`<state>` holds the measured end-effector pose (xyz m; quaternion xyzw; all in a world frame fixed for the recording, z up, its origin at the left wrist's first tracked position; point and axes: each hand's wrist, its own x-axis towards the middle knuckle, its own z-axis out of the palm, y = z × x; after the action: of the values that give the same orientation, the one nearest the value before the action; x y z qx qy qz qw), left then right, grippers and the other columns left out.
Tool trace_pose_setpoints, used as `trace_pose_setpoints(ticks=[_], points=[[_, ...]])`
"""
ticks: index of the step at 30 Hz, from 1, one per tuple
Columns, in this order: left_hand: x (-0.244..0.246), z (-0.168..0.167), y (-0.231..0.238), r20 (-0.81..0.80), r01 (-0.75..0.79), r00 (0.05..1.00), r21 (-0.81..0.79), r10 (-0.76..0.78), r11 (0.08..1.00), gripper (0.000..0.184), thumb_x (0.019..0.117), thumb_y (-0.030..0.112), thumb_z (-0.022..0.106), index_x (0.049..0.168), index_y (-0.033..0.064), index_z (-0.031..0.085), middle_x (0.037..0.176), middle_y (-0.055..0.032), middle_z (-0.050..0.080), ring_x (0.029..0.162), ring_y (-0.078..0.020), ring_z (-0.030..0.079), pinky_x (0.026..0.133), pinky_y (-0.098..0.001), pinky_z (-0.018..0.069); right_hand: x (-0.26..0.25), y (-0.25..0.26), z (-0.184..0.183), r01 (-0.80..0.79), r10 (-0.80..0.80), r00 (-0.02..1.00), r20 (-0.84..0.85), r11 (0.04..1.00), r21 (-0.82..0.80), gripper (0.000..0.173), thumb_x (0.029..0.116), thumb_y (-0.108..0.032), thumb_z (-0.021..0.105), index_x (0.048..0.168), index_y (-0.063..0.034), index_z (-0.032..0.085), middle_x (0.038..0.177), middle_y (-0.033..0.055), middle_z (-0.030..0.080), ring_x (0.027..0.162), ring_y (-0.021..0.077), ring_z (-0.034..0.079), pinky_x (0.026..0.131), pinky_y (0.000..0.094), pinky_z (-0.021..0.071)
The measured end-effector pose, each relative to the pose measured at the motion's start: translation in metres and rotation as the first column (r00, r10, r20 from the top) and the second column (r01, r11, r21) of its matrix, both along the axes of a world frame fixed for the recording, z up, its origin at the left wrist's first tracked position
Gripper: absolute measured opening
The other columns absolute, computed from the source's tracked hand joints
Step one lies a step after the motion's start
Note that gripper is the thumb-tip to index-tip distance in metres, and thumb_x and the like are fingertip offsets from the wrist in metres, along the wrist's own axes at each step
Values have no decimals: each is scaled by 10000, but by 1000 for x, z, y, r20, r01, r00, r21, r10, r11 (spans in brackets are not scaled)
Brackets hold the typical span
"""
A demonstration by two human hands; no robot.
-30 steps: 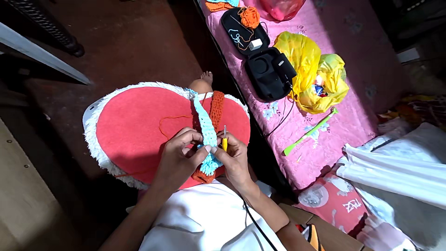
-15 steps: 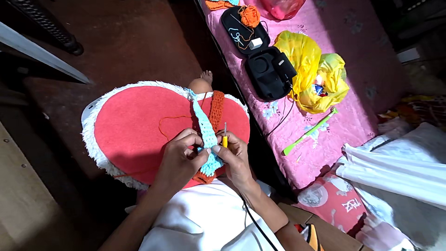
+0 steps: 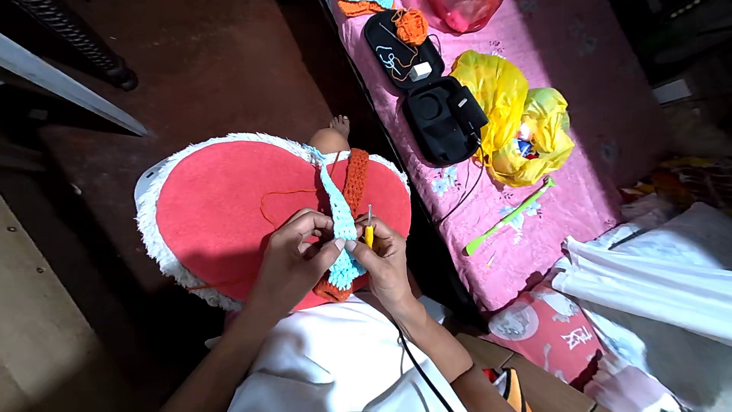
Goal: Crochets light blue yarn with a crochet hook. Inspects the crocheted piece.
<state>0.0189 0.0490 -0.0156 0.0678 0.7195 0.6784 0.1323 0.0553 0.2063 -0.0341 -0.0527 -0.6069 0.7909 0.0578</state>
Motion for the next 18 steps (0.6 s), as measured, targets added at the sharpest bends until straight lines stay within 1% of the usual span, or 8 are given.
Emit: trace_pose_setpoints(ticks=[2, 6, 8, 10, 12, 15, 18], points=[[0, -1, 0, -12, -7, 1000, 2, 7, 1000, 78, 879, 121, 680, 952, 101, 700, 1002, 17, 675, 850, -56, 685, 683, -194, 600, 0, -1, -1, 5, -5, 1000, -12, 1000, 22, 46, 860, 41, 640, 879, 11, 670, 902, 25, 641, 782, 18, 616, 679, 169, 541], [1, 0, 3, -25, -21, 999, -43, 20, 999, 20, 870, 114, 690, 888, 109, 698, 989, 28, 671, 817, -23, 677, 658, -171, 592, 1, -2, 0, 17, -17, 1000, -6, 999, 40, 46, 853, 43, 648, 877, 12, 672, 903, 24, 634, 800, 19, 612, 693, 162, 536], [1, 0, 3, -27, -17, 1000, -52, 16, 998, 5, 862, 107, 694, 861, 111, 691, 974, 33, 668, 795, -8, 670, 646, -160, 585, 2, -1, 0, 0, 0, 1000, -10, 1000, 22, 48, 863, 35, 644, 899, 9, 662, 908, 20, 631, 796, 22, 613, 697, 169, 541], [1, 1, 2, -27, -2, 1000, -75, 0, 997, 21, 857, 123, 693, 837, 118, 687, 957, 44, 660, 746, 17, 647, 613, -136, 563, 2, 2, 0, -35, 35, 999, 2, 999, -13, 65, 890, -7, 625, 950, -6, 652, 900, 5, 633, 773, 23, 613, 683, 185, 538], [1, 1, 3, -39, 19, 999, -111, -24, 994, 49, 856, 148, 688, 822, 113, 686, 945, 50, 653, 707, 41, 625, 577, -115, 538, 1, 5, 0, -56, 58, 998, 37, 997, -61, 86, 905, -43, 612, 968, -12, 662, 884, 1, 643, 742, 25, 612, 653, 194, 530], [1, 1, 3, -61, 36, 997, -159, -47, 987, 84, 858, 181, 679, 822, 107, 694, 930, 52, 645, 698, 61, 612, 583, -97, 527, 0, 7, 2, -61, 67, 995, 70, 994, -87, 82, 901, -47, 615, 942, -5, 672, 891, 12, 641, 715, 22, 597, 624, 183, 516], [1, 1, 3, -64, 32, 997, -169, -44, 985, 83, 855, 182, 678, 819, 109, 696, 920, 52, 648, 694, 64, 610, 581, -93, 524, -1, 6, 3, -47, 53, 996, 68, 995, -87, 61, 892, -34, 640, 924, 1, 679, 890, 18, 644, 704, 16, 591, 613, 173, 510]])
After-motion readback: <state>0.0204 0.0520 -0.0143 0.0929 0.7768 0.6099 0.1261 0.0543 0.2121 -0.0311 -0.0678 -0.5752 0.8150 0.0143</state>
